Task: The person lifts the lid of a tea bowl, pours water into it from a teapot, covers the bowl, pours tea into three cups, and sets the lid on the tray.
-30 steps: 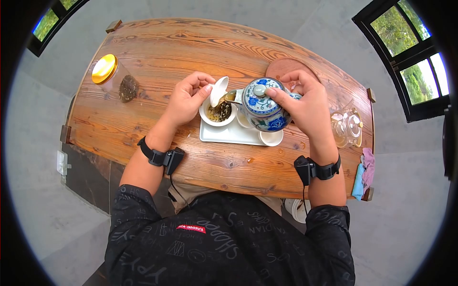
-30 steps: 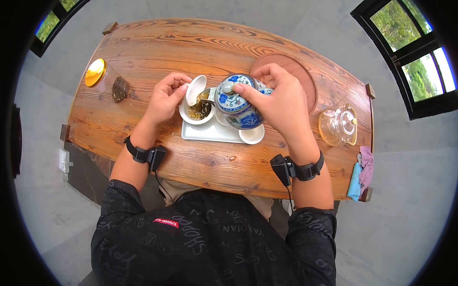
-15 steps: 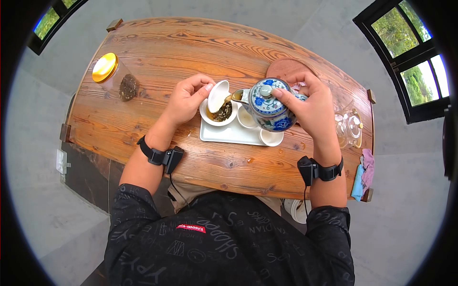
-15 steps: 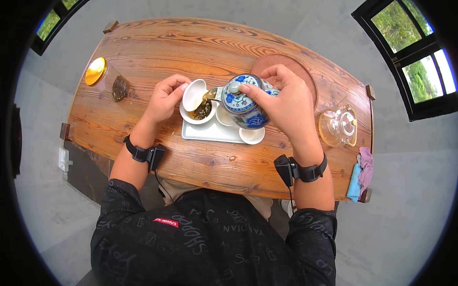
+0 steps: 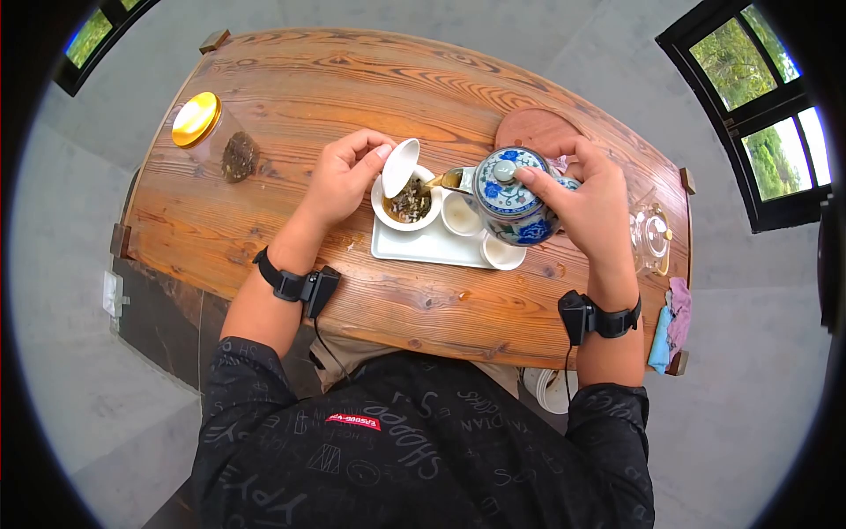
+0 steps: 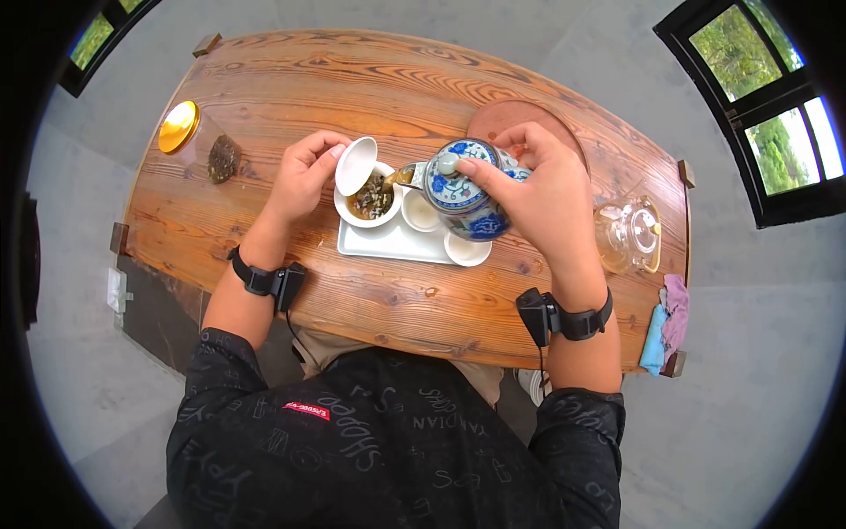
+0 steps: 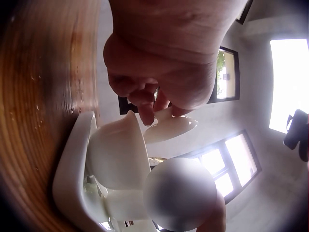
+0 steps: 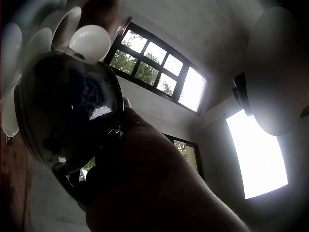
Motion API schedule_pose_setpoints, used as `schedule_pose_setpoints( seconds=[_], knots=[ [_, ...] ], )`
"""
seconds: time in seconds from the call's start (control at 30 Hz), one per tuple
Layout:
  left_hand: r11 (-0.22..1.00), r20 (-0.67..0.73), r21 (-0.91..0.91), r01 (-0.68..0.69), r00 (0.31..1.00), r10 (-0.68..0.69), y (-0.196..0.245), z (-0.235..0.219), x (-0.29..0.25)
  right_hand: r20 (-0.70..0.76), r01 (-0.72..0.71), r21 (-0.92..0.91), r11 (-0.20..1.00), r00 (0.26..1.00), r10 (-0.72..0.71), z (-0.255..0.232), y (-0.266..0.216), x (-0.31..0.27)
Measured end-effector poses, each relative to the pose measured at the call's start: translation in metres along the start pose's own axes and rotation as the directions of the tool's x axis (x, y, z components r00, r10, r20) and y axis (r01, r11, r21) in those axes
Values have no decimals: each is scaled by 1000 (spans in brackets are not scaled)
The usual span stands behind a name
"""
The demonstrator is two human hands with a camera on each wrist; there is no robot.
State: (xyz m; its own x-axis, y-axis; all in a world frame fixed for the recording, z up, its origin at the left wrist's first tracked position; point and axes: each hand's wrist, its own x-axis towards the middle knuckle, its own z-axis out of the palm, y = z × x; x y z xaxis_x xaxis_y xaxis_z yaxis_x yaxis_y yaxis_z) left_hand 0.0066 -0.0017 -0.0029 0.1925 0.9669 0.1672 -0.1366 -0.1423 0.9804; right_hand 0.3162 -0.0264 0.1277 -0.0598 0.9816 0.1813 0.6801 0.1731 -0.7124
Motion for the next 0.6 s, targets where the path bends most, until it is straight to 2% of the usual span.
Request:
schedule_pose_setpoints(
  seconds=[0.07,0.17,0.6],
  knots=[
    [999,16,-15,39,999,-38,-3,-4,1,-9,2,18,1000,1000,-2,-1,-1,-1],
    [999,1,-26,24,1000,-24,-3,-3,1,11,-36,33,999,999,35,-4,-5,-2],
    [998,-44,-45,34,998,-36,1,-2,1,25,-17,86,996,1000,15,-5,-2,-1]
  ],
)
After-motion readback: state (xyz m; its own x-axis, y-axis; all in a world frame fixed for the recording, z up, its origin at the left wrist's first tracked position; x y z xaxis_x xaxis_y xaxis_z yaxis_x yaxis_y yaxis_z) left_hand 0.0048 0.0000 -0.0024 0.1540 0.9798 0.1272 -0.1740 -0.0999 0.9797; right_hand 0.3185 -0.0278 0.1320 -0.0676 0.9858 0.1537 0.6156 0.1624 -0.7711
